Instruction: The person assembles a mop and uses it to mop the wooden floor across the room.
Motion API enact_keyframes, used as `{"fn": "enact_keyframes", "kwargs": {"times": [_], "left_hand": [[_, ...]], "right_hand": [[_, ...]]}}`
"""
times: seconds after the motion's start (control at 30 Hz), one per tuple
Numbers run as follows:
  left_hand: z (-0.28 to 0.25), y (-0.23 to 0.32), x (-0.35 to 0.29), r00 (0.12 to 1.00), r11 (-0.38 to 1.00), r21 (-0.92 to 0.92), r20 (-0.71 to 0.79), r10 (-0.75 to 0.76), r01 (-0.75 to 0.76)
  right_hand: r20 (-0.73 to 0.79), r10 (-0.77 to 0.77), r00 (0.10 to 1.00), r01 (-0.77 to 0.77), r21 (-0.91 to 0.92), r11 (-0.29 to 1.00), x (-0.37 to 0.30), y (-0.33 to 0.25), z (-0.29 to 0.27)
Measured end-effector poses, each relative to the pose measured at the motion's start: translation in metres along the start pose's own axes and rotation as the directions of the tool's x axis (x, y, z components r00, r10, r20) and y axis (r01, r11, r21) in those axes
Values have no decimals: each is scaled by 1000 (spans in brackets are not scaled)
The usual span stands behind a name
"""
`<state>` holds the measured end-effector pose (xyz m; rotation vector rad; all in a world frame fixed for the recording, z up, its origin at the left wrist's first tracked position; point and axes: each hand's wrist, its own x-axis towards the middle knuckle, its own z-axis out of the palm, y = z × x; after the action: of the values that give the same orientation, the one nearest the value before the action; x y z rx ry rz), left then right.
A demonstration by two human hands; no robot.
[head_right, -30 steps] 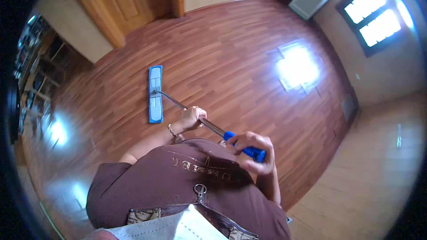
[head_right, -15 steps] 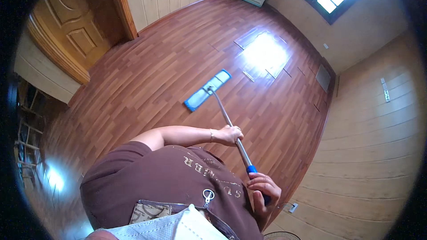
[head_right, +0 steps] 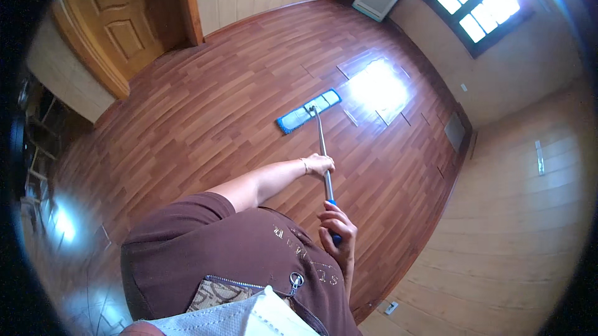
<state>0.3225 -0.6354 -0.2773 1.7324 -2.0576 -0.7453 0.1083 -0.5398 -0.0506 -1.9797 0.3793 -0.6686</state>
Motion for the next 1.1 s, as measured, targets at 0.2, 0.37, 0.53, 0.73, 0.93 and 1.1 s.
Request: {"fn": "enact_keyframes", "kwargs": {"times": [0.2, 0.37, 0.53, 0.73, 0.93, 1.1], "left_hand": [[-40, -52, -84, 952, 972, -114, -208, -225, 205], [-62, -77, -178, 812, 943, -139, -480, -331, 302], [-85, -81, -282, 618, 924, -60, -726, -300, 377], [-102, -44, -426, 438, 849, -201, -786, -437, 488], [-73, -26, -548, 225, 767, -271, -852, -472, 582], [-49, -17, -619, 126, 600, -304, -813, -568, 740]], "right_hand": [[451, -109, 886, 126, -7, 992, 63, -5, 32], [593, -258, 763, 228, 126, 965, 107, -37, 79], [674, -360, 645, 189, 316, 930, 136, -72, 131], [730, -520, 444, 117, 529, 841, 150, -121, 207], [692, -674, 257, -43, 705, 708, 139, -140, 297], [659, -736, 154, -116, 752, 649, 129, -148, 358]]}}
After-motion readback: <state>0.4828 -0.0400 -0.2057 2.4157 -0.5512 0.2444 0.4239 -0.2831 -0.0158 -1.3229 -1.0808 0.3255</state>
